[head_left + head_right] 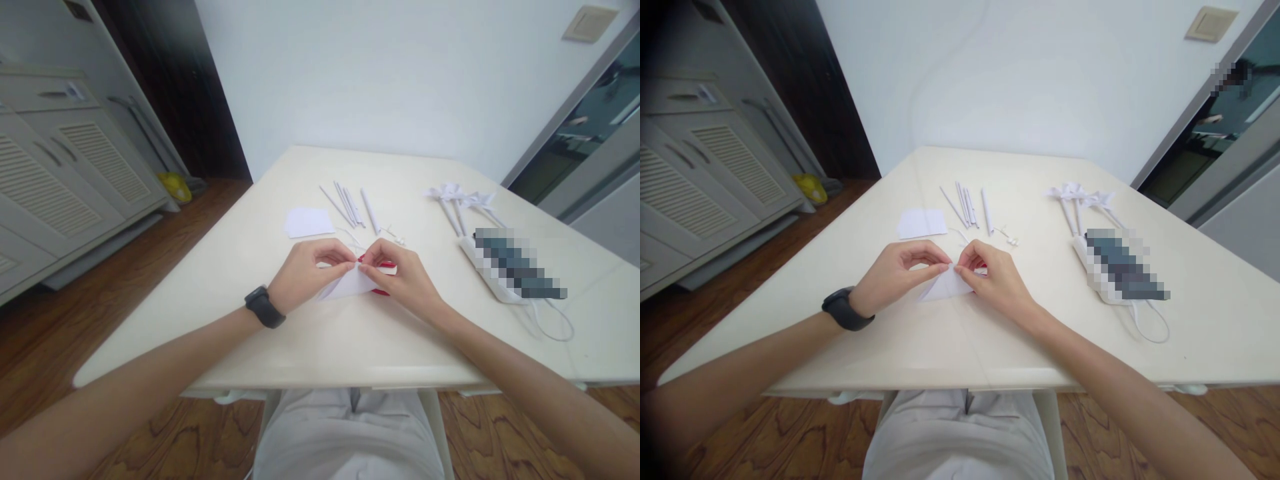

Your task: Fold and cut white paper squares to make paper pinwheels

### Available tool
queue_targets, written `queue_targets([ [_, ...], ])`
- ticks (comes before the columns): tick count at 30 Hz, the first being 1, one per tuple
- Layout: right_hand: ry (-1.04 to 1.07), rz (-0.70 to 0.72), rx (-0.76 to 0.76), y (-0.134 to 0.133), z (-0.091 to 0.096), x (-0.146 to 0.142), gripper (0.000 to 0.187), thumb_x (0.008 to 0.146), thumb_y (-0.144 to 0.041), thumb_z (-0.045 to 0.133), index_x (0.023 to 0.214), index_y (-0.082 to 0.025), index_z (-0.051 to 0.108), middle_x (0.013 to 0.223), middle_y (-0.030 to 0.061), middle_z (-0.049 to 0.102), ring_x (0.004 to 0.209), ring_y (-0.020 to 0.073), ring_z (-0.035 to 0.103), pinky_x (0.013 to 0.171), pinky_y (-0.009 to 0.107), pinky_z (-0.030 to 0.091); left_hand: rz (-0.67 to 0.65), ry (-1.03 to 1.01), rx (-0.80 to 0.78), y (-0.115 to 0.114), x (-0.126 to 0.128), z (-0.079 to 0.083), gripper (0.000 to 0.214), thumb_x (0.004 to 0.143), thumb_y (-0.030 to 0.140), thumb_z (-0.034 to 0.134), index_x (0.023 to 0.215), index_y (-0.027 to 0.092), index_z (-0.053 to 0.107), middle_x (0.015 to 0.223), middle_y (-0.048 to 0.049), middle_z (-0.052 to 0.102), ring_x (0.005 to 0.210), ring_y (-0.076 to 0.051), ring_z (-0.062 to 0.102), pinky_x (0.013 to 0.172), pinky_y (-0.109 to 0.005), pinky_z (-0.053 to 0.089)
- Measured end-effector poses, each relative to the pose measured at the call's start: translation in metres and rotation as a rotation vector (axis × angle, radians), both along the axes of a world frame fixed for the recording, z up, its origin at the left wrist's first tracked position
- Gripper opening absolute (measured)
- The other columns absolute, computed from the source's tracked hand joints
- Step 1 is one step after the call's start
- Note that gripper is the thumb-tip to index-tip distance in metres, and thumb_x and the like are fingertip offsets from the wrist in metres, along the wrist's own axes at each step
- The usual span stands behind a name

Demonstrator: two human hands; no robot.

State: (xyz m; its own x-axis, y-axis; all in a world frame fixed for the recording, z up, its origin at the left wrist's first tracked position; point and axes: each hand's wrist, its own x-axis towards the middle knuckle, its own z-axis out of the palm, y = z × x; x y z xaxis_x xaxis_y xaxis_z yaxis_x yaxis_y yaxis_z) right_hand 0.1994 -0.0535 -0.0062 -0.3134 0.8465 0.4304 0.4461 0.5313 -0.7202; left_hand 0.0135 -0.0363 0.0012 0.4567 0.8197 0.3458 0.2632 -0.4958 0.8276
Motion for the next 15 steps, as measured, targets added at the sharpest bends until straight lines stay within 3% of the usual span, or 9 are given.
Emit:
queue_targets([
  [15, 0.013, 0.083, -0.1, -0.0036, -0.0003, -0.0031, 0.006, 0.082, -0.024, 0.055, 0.081, -0.019, 0.052, 0.081, 0.0016, 0.059, 0.074, 0.0127, 0.056, 0.062, 0.022, 0.048, -0.022, 0.071, 0.04, -0.0009, 0.001, 0.0003, 0.012, 0.078, 0.02, 0.054, 0.078, 0.016, 0.064, 0.081, -0.0024, 0.066, 0.078, -0.015, 0.059, 0.076, -0.027, 0.046],
])
